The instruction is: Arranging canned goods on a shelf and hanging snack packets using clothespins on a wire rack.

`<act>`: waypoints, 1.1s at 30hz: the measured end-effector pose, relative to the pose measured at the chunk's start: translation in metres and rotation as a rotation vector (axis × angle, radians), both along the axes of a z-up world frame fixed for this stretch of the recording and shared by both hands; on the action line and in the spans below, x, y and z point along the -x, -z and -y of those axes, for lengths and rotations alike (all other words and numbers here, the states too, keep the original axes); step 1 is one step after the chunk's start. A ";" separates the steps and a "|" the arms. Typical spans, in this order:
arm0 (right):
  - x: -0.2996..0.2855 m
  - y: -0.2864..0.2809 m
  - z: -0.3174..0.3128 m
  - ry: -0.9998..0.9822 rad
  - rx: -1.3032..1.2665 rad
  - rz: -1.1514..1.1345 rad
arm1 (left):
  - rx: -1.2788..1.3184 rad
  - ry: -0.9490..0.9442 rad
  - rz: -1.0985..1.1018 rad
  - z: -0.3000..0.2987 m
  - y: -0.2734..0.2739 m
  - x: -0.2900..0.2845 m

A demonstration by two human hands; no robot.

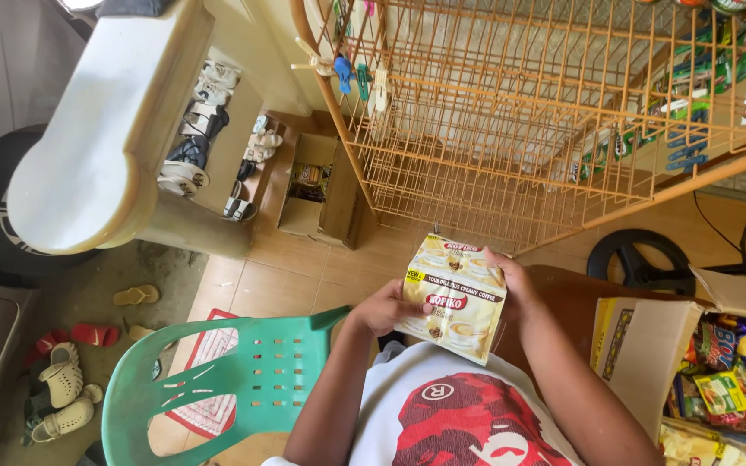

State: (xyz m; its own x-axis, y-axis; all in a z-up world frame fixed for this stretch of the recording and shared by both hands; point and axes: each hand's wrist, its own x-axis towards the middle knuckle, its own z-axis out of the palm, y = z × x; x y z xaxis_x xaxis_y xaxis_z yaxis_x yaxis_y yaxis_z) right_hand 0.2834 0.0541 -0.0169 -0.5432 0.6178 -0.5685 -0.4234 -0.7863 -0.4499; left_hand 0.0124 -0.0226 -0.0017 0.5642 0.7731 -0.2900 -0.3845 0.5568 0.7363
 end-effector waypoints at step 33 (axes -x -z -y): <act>0.041 -0.053 0.028 -0.302 -0.509 0.201 | 0.398 -0.268 0.222 0.012 -0.019 0.018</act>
State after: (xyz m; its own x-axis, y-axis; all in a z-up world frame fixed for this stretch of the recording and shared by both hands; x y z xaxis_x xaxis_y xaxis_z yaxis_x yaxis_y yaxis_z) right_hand 0.2427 0.0257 0.0358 -0.6491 0.6742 -0.3524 -0.0842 -0.5241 -0.8475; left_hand -0.0053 -0.0343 0.0172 0.4434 0.7528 -0.4866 -0.6741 0.6379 0.3725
